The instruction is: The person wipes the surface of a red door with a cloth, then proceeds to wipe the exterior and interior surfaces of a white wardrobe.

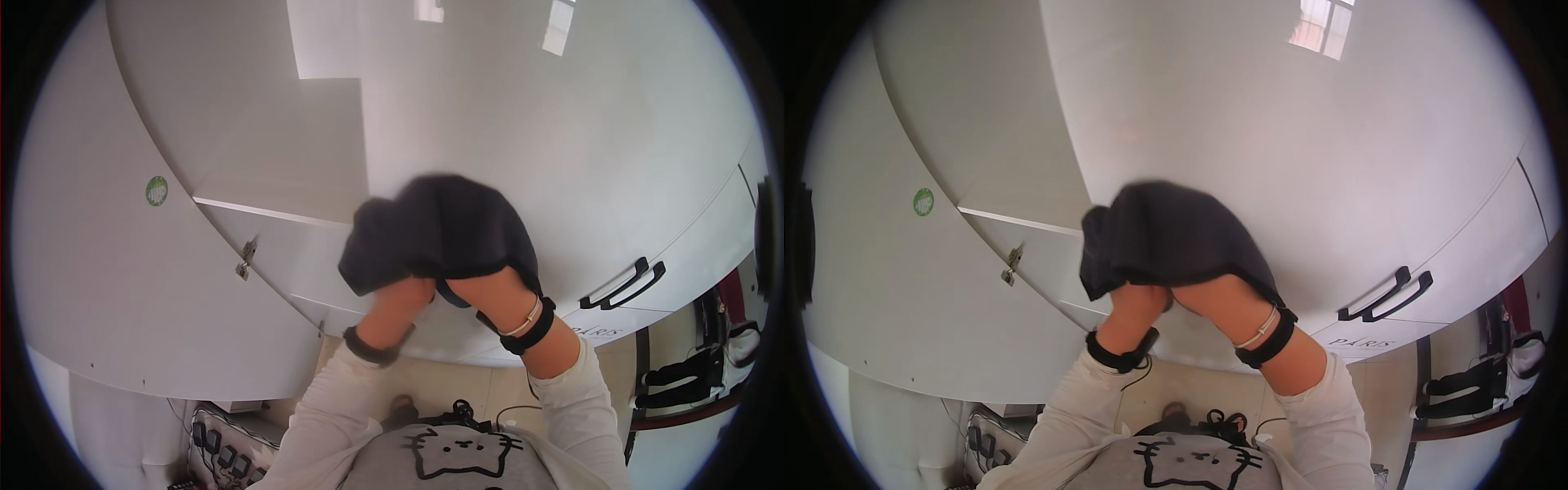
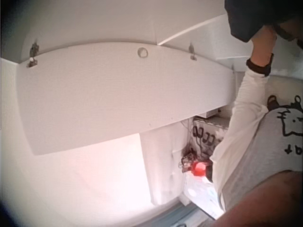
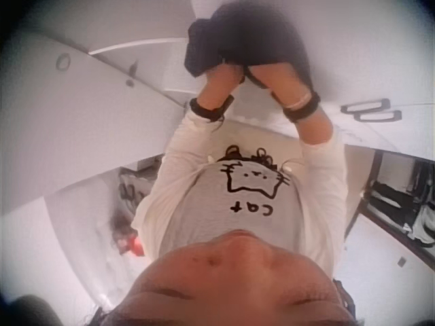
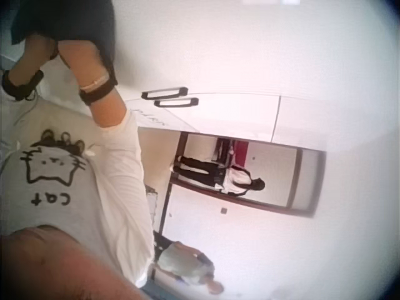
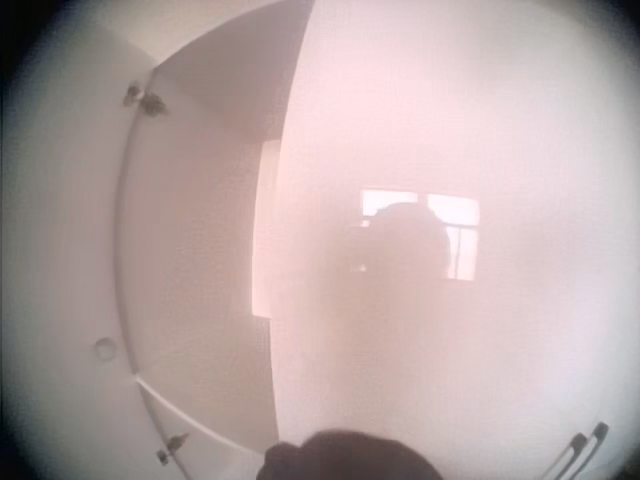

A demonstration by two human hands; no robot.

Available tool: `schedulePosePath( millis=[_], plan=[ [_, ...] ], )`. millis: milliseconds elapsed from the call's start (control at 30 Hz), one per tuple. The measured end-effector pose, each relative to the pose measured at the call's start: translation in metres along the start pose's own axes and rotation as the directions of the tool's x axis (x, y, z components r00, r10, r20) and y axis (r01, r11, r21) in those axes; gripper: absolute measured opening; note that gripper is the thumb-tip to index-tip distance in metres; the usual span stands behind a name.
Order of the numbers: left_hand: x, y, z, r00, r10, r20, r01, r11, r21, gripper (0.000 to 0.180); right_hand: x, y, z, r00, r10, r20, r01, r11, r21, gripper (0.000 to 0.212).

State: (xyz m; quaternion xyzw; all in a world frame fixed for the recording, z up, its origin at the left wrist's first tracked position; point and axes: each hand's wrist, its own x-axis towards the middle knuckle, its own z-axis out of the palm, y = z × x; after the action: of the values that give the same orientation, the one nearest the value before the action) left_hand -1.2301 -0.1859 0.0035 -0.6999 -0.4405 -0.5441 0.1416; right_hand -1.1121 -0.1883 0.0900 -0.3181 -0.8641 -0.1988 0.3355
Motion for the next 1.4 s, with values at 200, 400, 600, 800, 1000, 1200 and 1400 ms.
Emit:
schedulePosePath(
  millis=[200, 400, 600, 800, 1000, 1200, 1400],
  plan=[
    [-0.072, 0.013, 0.030, 0.982, -0.074, 0.175, 0.079, 0.997, -0.022, 0.048, -0.063, 0.004, 0.027, 0.996, 0.076, 0.054, -0.086, 0.972, 0.220, 0.030],
    [-0.074, 0.005, 0.036, 0.982, -0.030, 0.186, 0.047, 0.995, -0.084, 0.047, -0.056, 0.010, 0.027, 0.970, 0.097, 0.225, -0.167, 0.934, 0.315, 0.037],
    [-0.001, -0.020, -0.002, 0.998, -0.060, -0.007, 0.059, 0.996, -0.066, 0.042, 0.027, -0.008, 0.002, 0.991, -0.016, -0.134, 0.053, 0.960, 0.275, 0.024],
    [-0.024, -0.018, 0.002, 0.987, -0.152, 0.051, 0.155, 0.987, -0.042, 0.041, 0.012, -0.018, 0.018, 0.995, 0.078, 0.054, -0.090, 0.952, 0.291, 0.020],
    [-0.070, -0.014, 0.006, 0.957, -0.269, 0.107, 0.269, 0.963, 0.018, 0.039, -0.036, -0.015, 0.050, 0.988, -0.151, -0.021, 0.152, 0.980, 0.126, 0.031],
    [-0.007, -0.015, -0.033, 0.993, -0.119, 0.018, 0.119, 0.993, 0.000, 0.029, -0.009, -0.026, 0.050, 0.974, -0.163, -0.158, 0.149, 0.984, -0.098, 0.038],
    [0.018, -0.043, -0.039, 0.992, -0.126, 0.010, 0.126, 0.971, -0.203, 0.027, 0.027, -0.028, 0.055, 0.985, -0.063, -0.160, 0.085, 0.987, 0.135, 0.038]
  ],
)
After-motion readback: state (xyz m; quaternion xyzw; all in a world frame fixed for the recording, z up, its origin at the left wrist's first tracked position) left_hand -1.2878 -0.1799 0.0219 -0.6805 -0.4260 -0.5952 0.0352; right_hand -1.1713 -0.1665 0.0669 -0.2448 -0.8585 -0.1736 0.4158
